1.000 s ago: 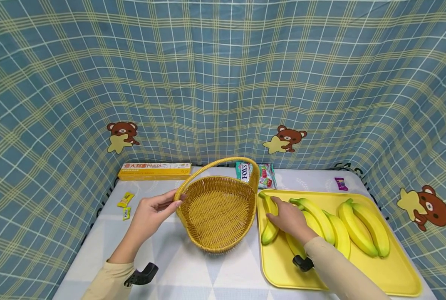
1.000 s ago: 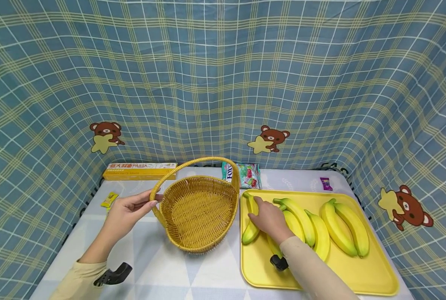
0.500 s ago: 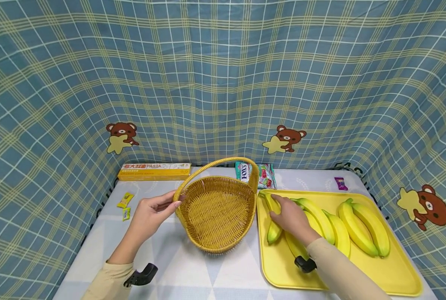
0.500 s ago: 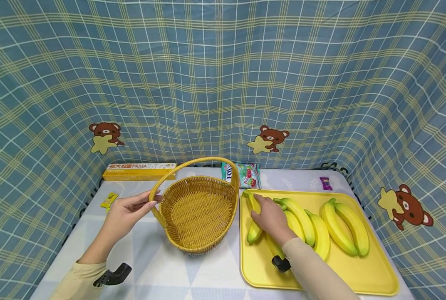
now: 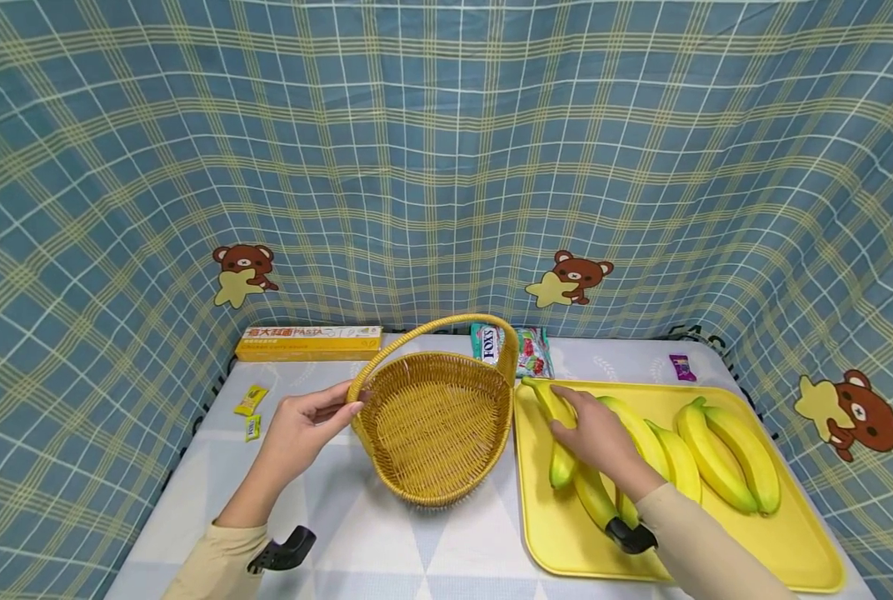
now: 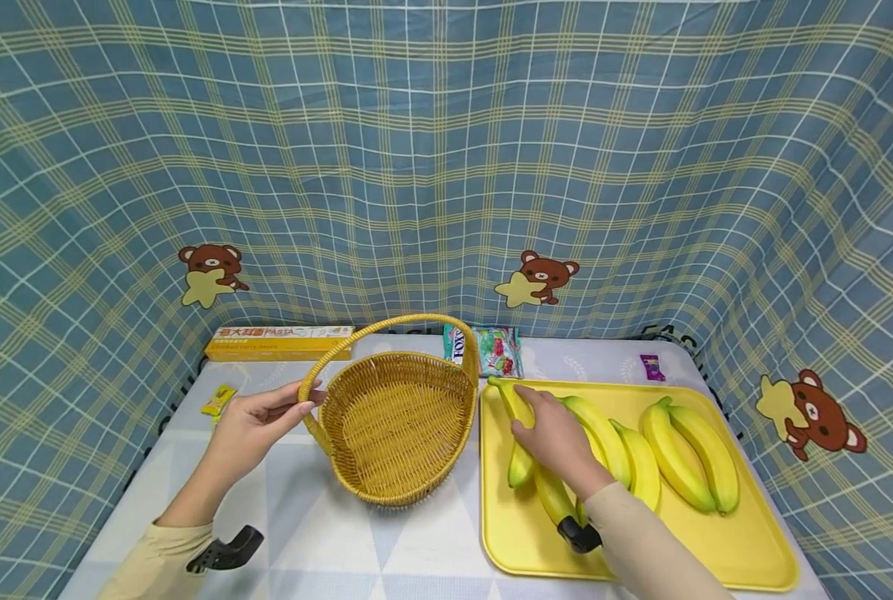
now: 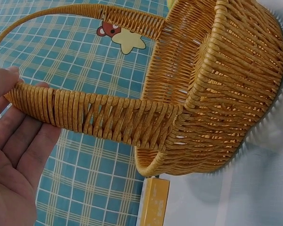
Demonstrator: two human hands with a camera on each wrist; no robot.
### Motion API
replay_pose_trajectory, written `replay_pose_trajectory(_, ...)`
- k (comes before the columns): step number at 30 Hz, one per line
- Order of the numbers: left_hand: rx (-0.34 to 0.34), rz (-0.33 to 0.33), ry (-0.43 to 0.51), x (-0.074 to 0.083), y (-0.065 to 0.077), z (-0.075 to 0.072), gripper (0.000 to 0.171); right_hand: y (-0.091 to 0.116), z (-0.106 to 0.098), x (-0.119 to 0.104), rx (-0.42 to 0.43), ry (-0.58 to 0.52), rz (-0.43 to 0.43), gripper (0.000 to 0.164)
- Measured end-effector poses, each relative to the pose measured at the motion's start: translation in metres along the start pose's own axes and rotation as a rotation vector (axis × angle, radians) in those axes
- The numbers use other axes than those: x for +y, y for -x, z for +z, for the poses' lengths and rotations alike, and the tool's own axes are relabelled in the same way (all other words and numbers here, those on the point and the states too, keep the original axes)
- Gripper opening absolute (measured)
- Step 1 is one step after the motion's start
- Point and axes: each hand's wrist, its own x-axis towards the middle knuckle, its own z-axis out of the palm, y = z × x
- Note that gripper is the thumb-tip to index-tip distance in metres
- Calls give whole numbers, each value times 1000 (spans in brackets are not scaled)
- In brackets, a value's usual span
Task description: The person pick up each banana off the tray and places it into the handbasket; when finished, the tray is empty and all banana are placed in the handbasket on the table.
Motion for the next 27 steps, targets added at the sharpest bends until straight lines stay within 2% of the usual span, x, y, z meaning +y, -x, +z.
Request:
replay_pose_trajectory(7, -1, -8, 8, -1, 0, 1, 36, 15, -20, -5, 1, 1, -28, 61)
replay_pose_trajectory(15, 2, 3, 9, 0, -1, -1, 35, 28, -39, -26, 11, 1, -118, 60)
replay_pose_trajectory(22, -5, -13, 11, -1, -2, -1, 36, 27, -41, -53, -12, -13, -196, 59)
replay_pose_trajectory(27, 4, -30, -20, -2, -2, 0, 36, 15, -34, -72, -23, -26, -237, 59)
